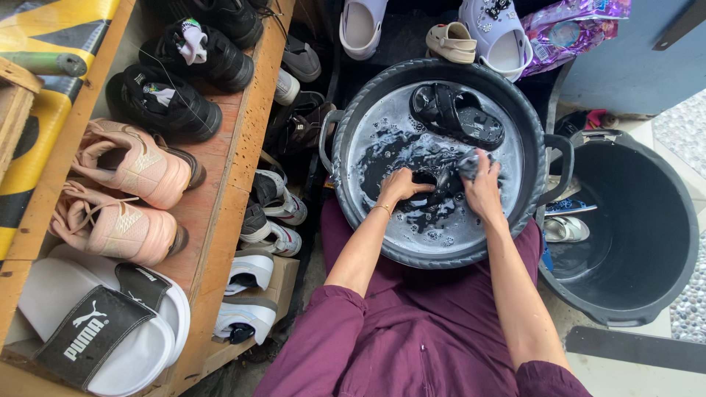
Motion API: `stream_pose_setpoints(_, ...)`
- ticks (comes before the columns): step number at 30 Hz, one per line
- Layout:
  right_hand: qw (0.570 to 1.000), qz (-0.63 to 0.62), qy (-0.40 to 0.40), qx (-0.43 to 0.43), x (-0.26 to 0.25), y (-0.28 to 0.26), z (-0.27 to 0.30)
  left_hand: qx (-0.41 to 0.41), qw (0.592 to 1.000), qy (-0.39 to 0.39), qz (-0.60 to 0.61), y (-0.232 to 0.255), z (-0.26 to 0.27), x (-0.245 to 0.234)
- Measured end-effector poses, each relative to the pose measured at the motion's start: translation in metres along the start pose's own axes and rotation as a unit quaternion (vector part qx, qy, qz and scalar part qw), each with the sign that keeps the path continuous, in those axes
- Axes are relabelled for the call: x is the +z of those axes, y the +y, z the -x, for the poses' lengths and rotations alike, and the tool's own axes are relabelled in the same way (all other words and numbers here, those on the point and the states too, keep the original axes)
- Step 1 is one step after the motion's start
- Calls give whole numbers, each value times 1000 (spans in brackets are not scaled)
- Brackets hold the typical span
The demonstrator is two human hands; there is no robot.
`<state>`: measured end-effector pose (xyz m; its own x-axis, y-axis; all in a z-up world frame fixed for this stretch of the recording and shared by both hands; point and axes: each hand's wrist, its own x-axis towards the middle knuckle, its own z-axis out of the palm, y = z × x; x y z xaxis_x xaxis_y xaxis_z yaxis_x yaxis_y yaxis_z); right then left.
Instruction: The person washes black sandals in a basin of soapy water by hand with a cloth, scrubbing the surfaces and then setting them aside.
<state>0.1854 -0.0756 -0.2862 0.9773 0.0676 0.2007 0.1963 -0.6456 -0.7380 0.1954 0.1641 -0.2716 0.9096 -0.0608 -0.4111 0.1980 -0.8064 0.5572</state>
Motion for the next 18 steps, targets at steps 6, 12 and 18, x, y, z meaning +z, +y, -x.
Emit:
stream_pose_setpoints(6,996,81,-21,-5,6,-9,4,-48,998,13,41,-23,-28,48)
stream_pose_setpoints(12,997,44,34,44,4,-9,1,37,987,148,-51,-28,-43,87)
stream_pose_setpoints(18,980,24,79,-182,21,-68,16,7,991,119,63,21,28,26)
